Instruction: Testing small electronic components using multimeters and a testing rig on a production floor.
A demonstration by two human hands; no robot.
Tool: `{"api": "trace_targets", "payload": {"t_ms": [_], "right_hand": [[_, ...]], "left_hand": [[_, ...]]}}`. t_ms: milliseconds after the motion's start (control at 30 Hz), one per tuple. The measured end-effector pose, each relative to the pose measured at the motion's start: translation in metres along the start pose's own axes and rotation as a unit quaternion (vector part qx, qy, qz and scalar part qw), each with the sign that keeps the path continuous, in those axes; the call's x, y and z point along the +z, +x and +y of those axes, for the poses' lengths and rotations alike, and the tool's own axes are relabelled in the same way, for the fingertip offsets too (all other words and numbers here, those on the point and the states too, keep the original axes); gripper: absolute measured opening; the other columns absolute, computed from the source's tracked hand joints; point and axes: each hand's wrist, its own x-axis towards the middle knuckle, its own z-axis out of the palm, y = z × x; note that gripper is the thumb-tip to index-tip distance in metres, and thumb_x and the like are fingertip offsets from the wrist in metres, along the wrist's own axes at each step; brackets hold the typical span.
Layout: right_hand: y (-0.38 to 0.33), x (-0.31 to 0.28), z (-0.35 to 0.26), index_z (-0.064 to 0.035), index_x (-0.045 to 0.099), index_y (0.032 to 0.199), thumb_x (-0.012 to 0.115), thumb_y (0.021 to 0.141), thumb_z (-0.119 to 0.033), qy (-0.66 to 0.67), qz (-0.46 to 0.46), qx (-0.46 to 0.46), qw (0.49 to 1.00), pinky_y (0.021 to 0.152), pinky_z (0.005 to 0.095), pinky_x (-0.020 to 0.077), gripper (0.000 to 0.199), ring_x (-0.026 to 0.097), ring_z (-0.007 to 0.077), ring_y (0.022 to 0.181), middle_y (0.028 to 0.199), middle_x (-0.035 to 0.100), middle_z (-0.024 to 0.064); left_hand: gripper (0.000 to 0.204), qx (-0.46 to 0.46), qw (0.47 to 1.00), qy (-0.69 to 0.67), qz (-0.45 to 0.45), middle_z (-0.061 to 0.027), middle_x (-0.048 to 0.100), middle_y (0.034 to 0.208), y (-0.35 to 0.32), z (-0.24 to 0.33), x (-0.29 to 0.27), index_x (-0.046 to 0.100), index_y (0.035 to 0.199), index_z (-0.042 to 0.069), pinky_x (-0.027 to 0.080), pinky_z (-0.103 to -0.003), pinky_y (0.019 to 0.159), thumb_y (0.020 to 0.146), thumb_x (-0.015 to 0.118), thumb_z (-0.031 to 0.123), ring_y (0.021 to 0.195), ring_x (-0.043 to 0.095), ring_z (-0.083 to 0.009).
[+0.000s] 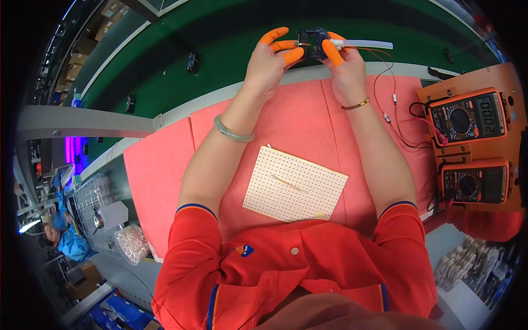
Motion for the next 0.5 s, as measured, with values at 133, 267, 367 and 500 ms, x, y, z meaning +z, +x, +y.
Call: {"api": "trace_targets", "payload": {"t_ms": [133, 267, 367, 500], "right_hand": [[-0.001, -0.002, 0.001, 0.0017, 0.047, 0.106, 0.048, 0.080, 0.000, -0.054, -0.006, 0.003, 0.999, 0.076, 0.0273, 0.0459, 0.026, 0.051, 0.0127, 0.087, 0.098, 0.052, 0.0070], [0.004, -0.001, -0.007, 0.0019, 0.047, 0.105, 0.048, 0.080, 0.000, -0.054, -0.023, -0.002, 0.998, 0.074, 0.0273, 0.0465, 0.025, 0.053, 0.0132, 0.084, 0.097, 0.052, 0.0072], [0.004, 0.003, -0.013, 0.0018, 0.048, 0.104, 0.049, 0.080, -0.001, -0.074, -0.027, -0.009, 0.997, 0.073, 0.0272, 0.0470, 0.024, 0.053, 0.0132, 0.082, 0.096, 0.052, 0.0072], [0.011, 0.004, -0.004, 0.0014, 0.048, 0.102, 0.050, 0.080, -0.003, -0.113, -0.044, -0.009, 0.993, 0.073, 0.0272, 0.0476, 0.023, 0.054, 0.0134, 0.082, 0.095, 0.053, 0.0077]], "left_hand": [[0.052, -0.010, 1.000, -0.010, 0.010, -0.0149, 0.048, 0.098, -0.001, -0.003, -0.001, 0.031, 0.117, -0.001, 0.047, -0.025, 0.076, 0.071, 0.055, -0.008, 0.086, 0.054, -0.0192], [0.053, 0.001, 1.000, -0.019, 0.013, -0.0147, 0.048, 0.098, -0.003, 0.000, 0.001, 0.032, 0.117, 0.000, 0.047, -0.025, 0.076, 0.071, 0.055, -0.008, 0.086, 0.054, -0.0191], [0.047, -0.005, 0.998, -0.060, 0.019, -0.0138, 0.046, 0.099, -0.001, 0.001, 0.001, 0.031, 0.118, 0.001, 0.045, -0.030, 0.083, 0.075, 0.050, -0.008, 0.091, 0.051, -0.0190], [0.045, 0.003, 1.000, -0.021, 0.014, -0.0140, 0.046, 0.102, -0.003, -0.001, 0.001, 0.034, 0.116, 0.000, 0.045, -0.029, 0.082, 0.076, 0.050, -0.007, 0.092, 0.051, -0.0193]]}}
